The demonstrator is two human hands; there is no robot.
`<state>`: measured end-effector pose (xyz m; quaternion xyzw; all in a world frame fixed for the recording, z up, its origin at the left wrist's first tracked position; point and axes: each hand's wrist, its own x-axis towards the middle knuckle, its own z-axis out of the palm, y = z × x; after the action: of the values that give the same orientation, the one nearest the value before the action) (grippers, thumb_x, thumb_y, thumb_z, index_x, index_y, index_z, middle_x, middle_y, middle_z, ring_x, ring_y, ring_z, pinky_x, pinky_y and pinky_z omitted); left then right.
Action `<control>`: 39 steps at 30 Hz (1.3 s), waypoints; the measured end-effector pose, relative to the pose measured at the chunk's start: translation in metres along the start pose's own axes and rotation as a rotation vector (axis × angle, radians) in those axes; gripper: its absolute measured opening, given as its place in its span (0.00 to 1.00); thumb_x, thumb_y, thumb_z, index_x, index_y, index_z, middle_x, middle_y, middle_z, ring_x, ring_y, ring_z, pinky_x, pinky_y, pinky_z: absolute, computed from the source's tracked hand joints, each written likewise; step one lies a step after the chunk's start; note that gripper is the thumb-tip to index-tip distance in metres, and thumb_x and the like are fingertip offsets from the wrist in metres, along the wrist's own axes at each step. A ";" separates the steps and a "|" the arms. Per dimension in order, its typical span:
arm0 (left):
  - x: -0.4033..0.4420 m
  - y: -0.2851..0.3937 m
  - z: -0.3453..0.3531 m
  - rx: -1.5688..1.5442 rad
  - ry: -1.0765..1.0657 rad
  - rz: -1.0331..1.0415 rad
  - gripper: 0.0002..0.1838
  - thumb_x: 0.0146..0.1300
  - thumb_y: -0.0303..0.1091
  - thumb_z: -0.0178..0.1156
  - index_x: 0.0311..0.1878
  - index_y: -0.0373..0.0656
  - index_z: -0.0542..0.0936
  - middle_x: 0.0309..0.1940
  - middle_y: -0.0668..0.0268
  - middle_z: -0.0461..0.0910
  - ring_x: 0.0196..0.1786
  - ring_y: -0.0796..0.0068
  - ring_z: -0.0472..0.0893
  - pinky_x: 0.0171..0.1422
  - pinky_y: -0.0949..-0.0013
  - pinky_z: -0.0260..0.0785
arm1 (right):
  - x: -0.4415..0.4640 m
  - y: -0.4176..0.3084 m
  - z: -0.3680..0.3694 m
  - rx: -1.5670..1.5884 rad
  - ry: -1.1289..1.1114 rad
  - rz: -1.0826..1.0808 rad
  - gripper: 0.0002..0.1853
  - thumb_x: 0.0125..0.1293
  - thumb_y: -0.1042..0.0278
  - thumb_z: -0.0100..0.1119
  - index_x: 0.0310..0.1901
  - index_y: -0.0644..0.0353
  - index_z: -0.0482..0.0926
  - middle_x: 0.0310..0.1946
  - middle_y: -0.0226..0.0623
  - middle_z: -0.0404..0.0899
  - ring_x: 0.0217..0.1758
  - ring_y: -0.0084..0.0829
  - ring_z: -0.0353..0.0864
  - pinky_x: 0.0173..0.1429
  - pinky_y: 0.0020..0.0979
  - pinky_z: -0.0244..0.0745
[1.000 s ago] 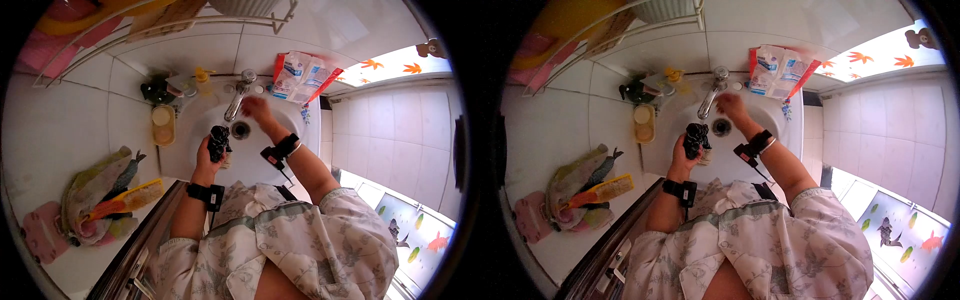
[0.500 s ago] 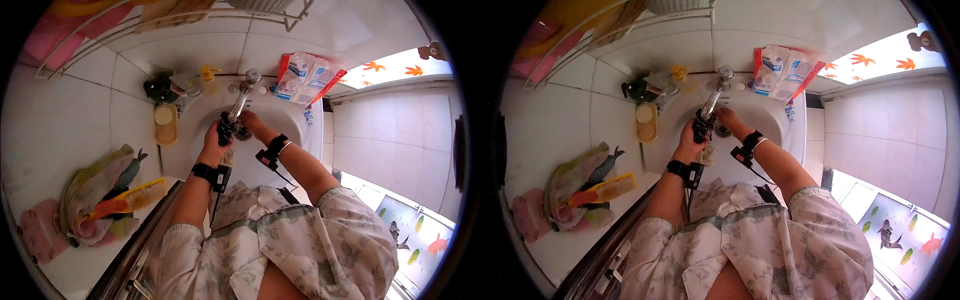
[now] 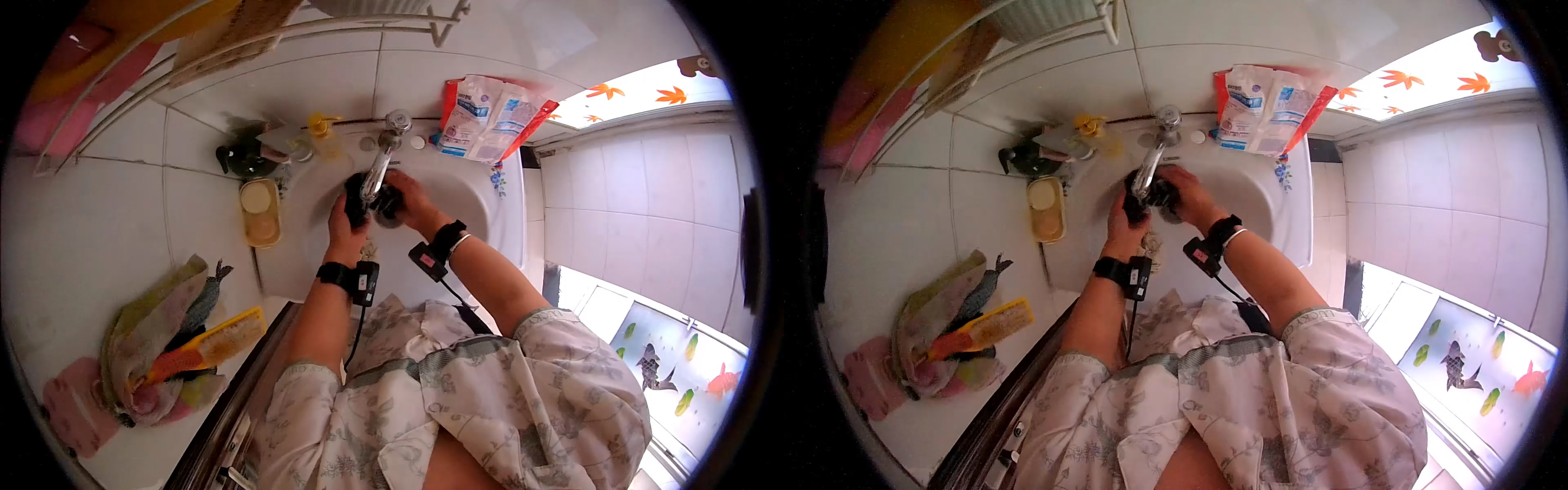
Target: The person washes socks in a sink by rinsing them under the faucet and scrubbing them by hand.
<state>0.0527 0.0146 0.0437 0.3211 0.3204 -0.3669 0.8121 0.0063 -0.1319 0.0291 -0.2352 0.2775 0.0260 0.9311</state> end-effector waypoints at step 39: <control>-0.029 -0.056 0.013 -0.023 0.060 -0.022 0.14 0.61 0.43 0.48 0.43 0.44 0.71 0.41 0.66 0.74 0.45 0.71 0.74 0.48 0.67 0.68 | -0.031 0.023 0.040 -1.135 0.409 -0.427 0.09 0.50 0.69 0.56 0.19 0.65 0.73 0.22 0.46 0.71 0.25 0.45 0.70 0.30 0.36 0.66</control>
<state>-0.0040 -0.0133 0.0569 0.3192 0.3524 -0.3625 0.8016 -0.0038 -0.0913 0.0651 -0.7421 0.3398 -0.0624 0.5744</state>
